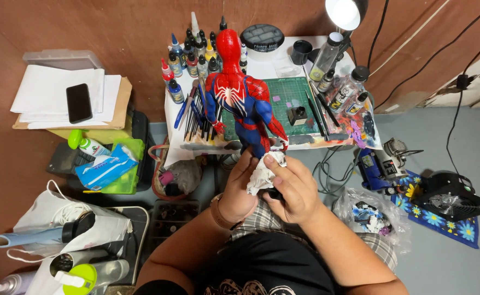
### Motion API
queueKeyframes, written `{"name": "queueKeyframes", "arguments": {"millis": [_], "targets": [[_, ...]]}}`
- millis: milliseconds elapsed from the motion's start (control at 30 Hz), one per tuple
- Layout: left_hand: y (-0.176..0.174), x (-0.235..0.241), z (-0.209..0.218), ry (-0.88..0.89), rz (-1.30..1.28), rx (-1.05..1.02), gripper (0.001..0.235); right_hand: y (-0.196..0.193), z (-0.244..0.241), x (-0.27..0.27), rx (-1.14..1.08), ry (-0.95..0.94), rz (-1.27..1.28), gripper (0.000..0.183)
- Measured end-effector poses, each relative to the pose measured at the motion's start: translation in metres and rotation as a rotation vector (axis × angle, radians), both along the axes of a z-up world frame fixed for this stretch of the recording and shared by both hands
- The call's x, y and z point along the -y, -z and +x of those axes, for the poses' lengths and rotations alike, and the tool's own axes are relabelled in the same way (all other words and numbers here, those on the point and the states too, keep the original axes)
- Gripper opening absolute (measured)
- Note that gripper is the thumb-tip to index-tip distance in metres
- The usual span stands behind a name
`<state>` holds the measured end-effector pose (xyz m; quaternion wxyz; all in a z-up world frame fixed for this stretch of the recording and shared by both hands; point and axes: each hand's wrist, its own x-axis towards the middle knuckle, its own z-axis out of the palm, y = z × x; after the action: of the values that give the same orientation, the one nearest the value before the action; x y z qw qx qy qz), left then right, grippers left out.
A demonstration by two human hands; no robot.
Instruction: Painting and detailing a Spider-Man action figure using a small applicator tool and a tissue
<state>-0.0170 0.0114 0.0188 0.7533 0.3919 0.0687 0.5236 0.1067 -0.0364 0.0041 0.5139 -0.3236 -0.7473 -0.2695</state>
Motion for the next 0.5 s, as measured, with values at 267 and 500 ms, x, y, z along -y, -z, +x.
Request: {"name": "queueKeyframes", "arguments": {"millis": [267,500], "targets": [[0.000,-0.006,-0.001,0.273,0.084,0.149,0.043,0.015,0.016,0.016,-0.003,-0.141,0.118,0.044],[0.010,-0.012,0.003,0.276,0.076,0.207,0.043,0.011,0.011,0.009,-0.017,-0.099,0.077,0.038]]}}
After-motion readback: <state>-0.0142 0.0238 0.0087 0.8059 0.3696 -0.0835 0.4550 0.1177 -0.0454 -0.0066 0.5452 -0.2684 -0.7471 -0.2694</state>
